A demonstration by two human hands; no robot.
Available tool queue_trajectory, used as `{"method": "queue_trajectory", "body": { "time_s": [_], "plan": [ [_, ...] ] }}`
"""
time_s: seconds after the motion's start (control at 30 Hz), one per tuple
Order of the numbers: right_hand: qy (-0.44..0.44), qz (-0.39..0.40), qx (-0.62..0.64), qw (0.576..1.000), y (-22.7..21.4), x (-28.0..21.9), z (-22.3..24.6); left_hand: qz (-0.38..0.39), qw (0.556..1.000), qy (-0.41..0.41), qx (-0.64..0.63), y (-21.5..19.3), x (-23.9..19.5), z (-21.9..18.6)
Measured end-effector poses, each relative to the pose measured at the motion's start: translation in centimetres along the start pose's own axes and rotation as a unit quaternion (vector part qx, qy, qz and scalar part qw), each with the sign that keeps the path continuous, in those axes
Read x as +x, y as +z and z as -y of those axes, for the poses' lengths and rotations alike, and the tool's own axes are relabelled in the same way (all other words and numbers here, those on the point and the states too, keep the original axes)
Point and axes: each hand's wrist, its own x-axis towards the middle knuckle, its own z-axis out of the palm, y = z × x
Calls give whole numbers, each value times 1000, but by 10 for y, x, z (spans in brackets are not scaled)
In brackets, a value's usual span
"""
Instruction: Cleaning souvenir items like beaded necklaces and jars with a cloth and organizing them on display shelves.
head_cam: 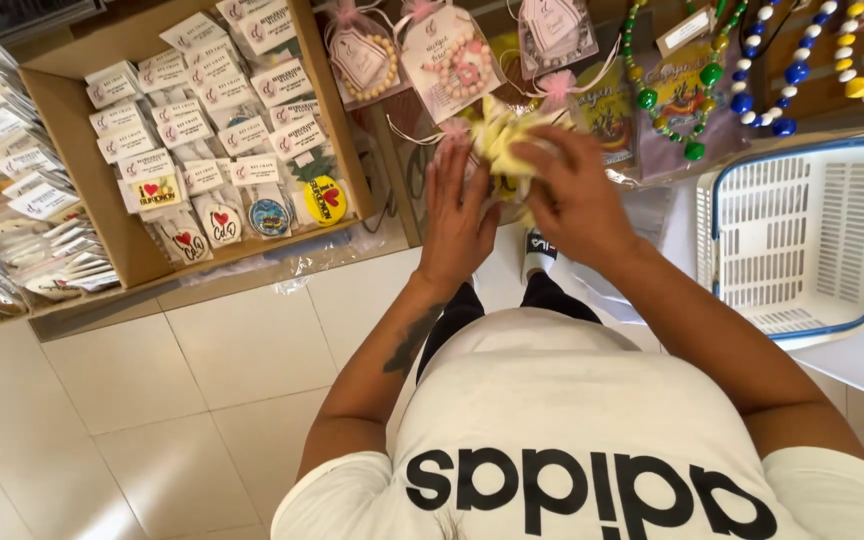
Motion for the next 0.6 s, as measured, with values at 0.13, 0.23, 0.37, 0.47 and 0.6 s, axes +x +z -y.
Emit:
{"method": "queue_trajectory", "body": {
  "time_s": [0.13, 0.23, 0.37, 0.47, 0.6],
  "plan": [
    [24, 34, -2, 999, 14, 8, 6, -38, 998, -26, -41, -1, -4, 7],
    [20, 2, 46, 999, 20, 13, 19, -6, 996, -54, -72, 9, -21, 16],
    [2, 35, 22, 999, 34, 17, 9, -16, 997, -26, -66, 11, -20, 22],
    [-7, 24, 25, 999, 33, 28, 5, -7, 996, -23, -84, 3, -16, 23],
    [0, 57, 21, 998, 31, 31, -7, -23, 996, -12, -89, -18, -2, 15]
  ]
}}
